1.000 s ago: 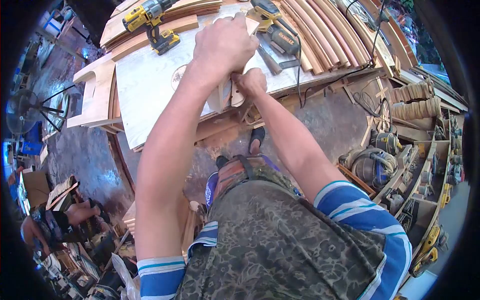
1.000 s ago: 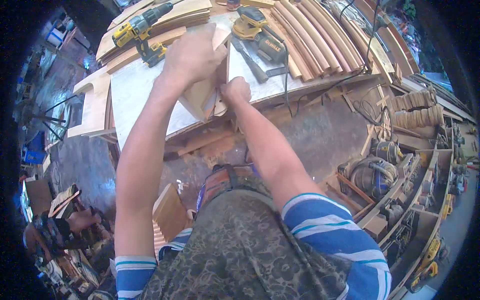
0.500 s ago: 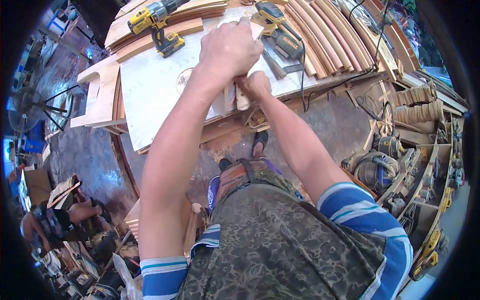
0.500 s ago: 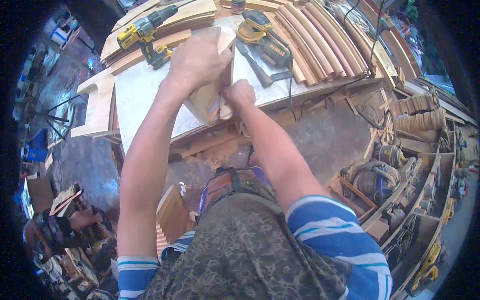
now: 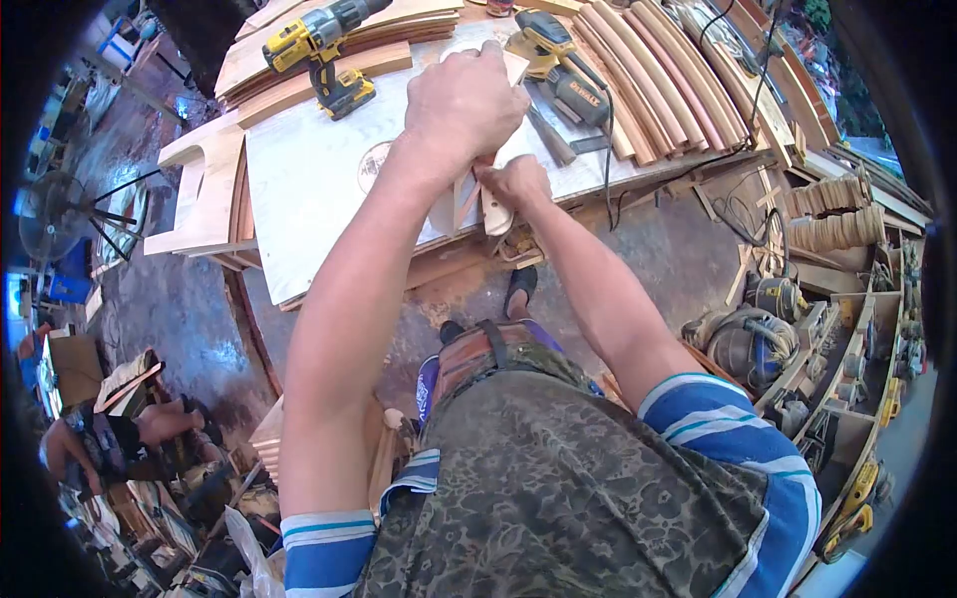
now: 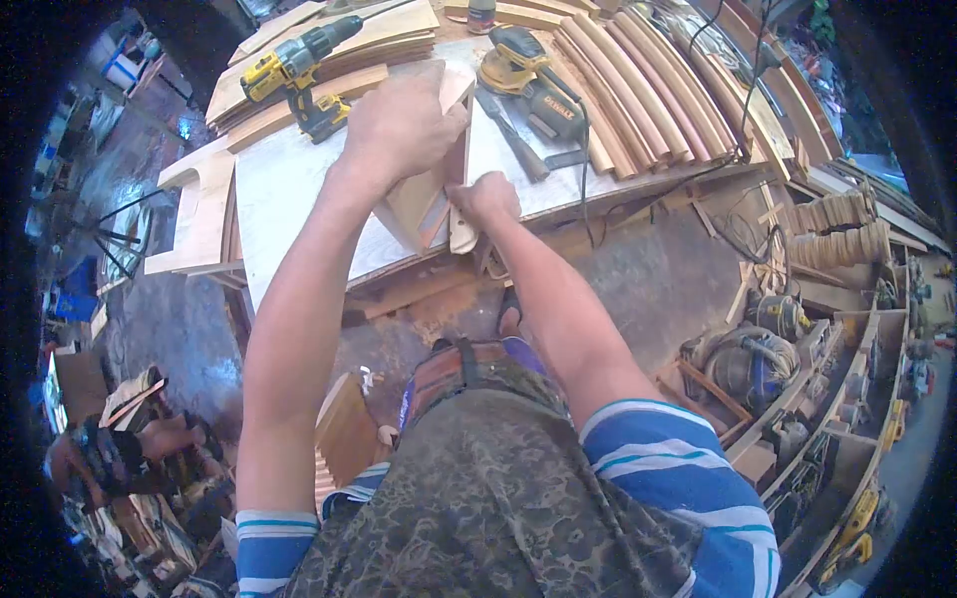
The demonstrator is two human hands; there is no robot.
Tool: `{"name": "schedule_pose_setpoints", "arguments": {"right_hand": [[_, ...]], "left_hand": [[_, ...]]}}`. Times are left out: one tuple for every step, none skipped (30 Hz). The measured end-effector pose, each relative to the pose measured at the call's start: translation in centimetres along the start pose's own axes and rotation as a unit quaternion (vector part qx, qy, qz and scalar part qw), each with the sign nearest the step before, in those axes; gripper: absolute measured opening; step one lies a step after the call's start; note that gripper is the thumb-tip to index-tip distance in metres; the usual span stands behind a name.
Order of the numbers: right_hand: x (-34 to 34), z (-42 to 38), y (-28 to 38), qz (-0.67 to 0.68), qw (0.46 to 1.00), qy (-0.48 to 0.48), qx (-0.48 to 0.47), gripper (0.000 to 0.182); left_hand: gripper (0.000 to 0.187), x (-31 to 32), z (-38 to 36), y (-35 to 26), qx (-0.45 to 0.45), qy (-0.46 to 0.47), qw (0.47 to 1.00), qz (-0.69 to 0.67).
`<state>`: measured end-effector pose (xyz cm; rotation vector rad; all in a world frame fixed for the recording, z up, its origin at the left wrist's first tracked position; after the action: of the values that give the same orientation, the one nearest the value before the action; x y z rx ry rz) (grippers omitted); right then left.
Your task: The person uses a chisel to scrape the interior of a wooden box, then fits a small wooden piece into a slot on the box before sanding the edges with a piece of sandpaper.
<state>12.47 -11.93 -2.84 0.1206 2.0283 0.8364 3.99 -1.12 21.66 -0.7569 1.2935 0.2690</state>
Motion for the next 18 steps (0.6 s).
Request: {"name": "schedule_pose_setpoints", "arguments": {"right_hand": [[-0.9, -0.3, 1.3, -0.021, 0.999, -0.026, -0.01, 0.063], [-0.7, 0.1, 0.8, -0.021, 0.999, -0.026, -0.005, 0.063], [-0.2, 1.0, 0.6, -0.019, 1.0, -0.019, -0.014, 0.063], [-0.1, 1.4, 1.1, -0.017, 0.999, -0.012, -0.027, 0.064], [-0.2, 1.1, 1.1, -0.048, 0.998, -0.026, -0.043, 0.062], [-0.2, 1.0, 1.0, -0.048, 0.997, -0.026, -0.047, 0.062], [-0.5, 0.3, 0.8, -0.033, 0.999, -0.017, -0.029, 0.06], [-0.4, -0.2, 0.3, -0.018, 1.0, -0.006, -0.007, 0.058], [-0.1, 0.5, 0.7, -0.037, 0.999, -0.009, -0.015, 0.059], [0.4, 1.3, 0.3, -0.038, 0.999, -0.007, -0.01, 0.059], [0.7, 1.9, 0.3, -0.038, 0.999, -0.012, -0.019, 0.062], [0.8, 2.7, 0.8, -0.037, 0.999, -0.02, -0.034, 0.066], [0.3, 1.8, 0.7, -0.044, 0.997, -0.041, -0.039, 0.066], [0.0, 0.7, 0.6, -0.043, 0.998, -0.038, -0.04, 0.066], [-0.5, 0.1, 0.6, -0.035, 0.998, -0.027, -0.037, 0.062], [-0.7, -0.5, 0.5, -0.027, 0.999, -0.014, -0.028, 0.057], [-0.1, 0.2, 1.0, -0.058, 0.998, 0.019, -0.035, 0.058], [0.0, 1.0, 1.4, -0.058, 0.998, 0.019, -0.033, 0.058]], "left_hand": [[0.051, -0.1, 0.0, -0.2, 0.003, 0.002, 1.0, 0.001], [0.051, -0.2, -0.1, -0.2, 0.0, 0.009, 1.0, -0.001], [0.051, -0.4, -0.2, -0.2, -0.006, 0.013, 1.0, -0.003], [0.051, -0.4, -0.2, -0.2, -0.006, 0.011, 1.0, -0.004], [0.051, -0.2, -0.2, -0.1, -0.007, 0.012, 1.0, -0.008], [0.052, -0.3, 0.0, 0.1, -0.008, 0.011, 1.0, -0.012], [0.052, -0.3, 0.2, 0.3, -0.009, 0.008, 1.0, -0.012], [0.052, -0.2, 0.2, 0.2, -0.006, 0.006, 1.0, -0.003], [0.052, 0.1, 0.2, 0.1, -0.003, 0.004, 1.0, 0.006], [0.052, 0.3, 0.0, 0.0, -0.003, 0.009, 1.0, 0.005], [0.054, 0.2, -0.2, 0.1, -0.005, 0.013, 1.0, -0.001], [0.055, -0.3, 0.0, 0.2, -0.009, 0.01, 1.0, -0.005], [0.055, -0.3, 0.2, 0.3, -0.01, 0.006, 1.0, -0.002], [0.055, 0.0, 0.1, 0.3, -0.006, 0.004, 1.0, -0.004], [0.055, 0.1, 0.4, 0.4, -0.002, -0.001, 1.0, -0.007], [0.055, 0.0, 0.2, 0.4, -0.003, 0.0, 1.0, -0.006], [0.053, 0.0, 0.1, 0.3, -0.004, 0.002, 1.0, -0.005], [0.051, -0.1, 0.1, 0.1, -0.004, 0.004, 1.0, -0.005]]}}
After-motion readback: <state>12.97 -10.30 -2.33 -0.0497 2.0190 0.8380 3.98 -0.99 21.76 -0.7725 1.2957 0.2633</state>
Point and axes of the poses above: each hand's wrist, its own z-axis towards the middle knuckle, its own x-axis out of the palm, y = z × x, the point moved 10 cm from there along z, towards the middle knuckle, and after that the axes turned 12 degrees about -x, right-handed, at the moved point
